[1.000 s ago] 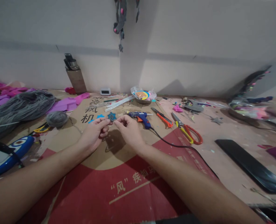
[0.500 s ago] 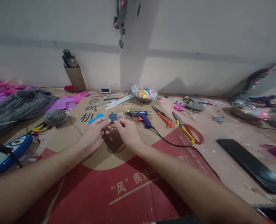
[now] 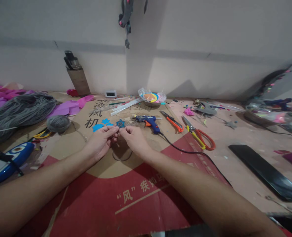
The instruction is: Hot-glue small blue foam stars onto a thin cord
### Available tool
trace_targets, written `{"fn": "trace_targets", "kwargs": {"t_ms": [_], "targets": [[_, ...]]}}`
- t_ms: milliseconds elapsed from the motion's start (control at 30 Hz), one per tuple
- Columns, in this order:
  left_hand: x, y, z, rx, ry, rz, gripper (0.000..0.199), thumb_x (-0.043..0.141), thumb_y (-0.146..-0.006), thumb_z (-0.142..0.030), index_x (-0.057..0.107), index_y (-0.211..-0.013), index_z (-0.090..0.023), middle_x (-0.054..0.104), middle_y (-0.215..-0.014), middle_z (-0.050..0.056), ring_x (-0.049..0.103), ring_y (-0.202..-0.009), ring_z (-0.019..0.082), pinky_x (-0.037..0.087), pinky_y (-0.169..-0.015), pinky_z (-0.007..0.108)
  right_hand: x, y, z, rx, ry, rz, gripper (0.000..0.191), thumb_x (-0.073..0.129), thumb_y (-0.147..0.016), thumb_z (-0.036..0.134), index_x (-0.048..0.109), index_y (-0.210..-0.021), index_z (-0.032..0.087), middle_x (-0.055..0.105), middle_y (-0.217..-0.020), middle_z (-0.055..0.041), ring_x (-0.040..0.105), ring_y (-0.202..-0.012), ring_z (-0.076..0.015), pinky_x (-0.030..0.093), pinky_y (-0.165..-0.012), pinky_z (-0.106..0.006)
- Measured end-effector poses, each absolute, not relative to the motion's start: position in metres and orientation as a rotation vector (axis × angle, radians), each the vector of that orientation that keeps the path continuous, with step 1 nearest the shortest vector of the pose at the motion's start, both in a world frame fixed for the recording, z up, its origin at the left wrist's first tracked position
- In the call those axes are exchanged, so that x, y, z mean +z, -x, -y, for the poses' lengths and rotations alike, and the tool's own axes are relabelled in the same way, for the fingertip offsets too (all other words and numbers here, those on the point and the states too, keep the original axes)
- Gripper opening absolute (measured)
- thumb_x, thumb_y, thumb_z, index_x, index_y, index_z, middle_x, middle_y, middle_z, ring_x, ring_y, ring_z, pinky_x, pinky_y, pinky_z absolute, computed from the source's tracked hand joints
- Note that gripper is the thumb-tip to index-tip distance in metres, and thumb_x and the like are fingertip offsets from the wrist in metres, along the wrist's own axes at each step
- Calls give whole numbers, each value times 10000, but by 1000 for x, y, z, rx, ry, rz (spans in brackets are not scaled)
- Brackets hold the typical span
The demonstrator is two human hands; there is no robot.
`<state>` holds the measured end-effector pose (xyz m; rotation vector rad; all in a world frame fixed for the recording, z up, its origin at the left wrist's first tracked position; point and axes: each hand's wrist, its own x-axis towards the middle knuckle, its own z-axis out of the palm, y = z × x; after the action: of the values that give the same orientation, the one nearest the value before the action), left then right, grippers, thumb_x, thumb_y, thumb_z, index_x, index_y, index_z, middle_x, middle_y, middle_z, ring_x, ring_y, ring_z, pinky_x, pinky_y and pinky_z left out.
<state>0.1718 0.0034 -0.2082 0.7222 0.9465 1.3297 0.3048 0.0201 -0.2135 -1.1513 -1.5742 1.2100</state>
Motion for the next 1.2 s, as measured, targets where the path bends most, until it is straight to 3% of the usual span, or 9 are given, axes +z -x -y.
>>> {"fn": "trace_targets", "kwargs": {"t_ms": [233,400,633,800,1000,1200], "targets": [[-205,-169,-7,1193,-763,-920,159,751,-646,-218,628,-635,-119,573,-576,3,485,-496,65,384,-493,190,-211,-305,-16,1341,1132,1501,319,545,-777,464,518,-614,191,392,-470,70,257,-410,-67,208,-428,-231],[-206,-169,-11,1233,-839,-968,186,679,-663,-193,549,-541,-138,502,-511,-16,448,-460,62,349,-453,186,-210,-305,-15,1303,1099,1570,311,537,-789,447,502,-607,196,344,-472,73,275,-434,-77,226,-441,-228],[-202,-165,-12,1254,-878,-1115,149,644,-673,-198,496,-662,-186,474,-464,-49,395,-359,60,265,-382,176,-211,-309,-16,1055,1100,1721,143,546,-796,320,554,-748,185,523,-671,23,453,-612,-112,352,-576,-242],[-199,-165,-9,1249,-951,-1141,190,678,-641,-189,504,-715,-194,476,-467,-61,397,-357,57,250,-372,165,-207,-315,-14,768,1112,1824,81,526,-818,266,562,-815,193,521,-662,28,464,-609,-116,353,-579,-246],[-201,-163,-11,1233,-1038,-1164,182,688,-664,-219,516,-710,-182,484,-452,-63,402,-346,56,265,-362,160,-201,-318,-12,652,1101,1916,156,517,-857,282,590,-768,176,556,-657,13,472,-602,-112,347,-580,-235],[-199,-162,-13,1230,-1015,-1120,106,594,-785,-213,556,-720,-138,585,-523,-9,454,-376,42,327,-375,136,-206,-316,-11,708,1042,2031,187,483,-883,249,626,-788,173,652,-756,-4,550,-687,-120,381,-651,-230]]}}
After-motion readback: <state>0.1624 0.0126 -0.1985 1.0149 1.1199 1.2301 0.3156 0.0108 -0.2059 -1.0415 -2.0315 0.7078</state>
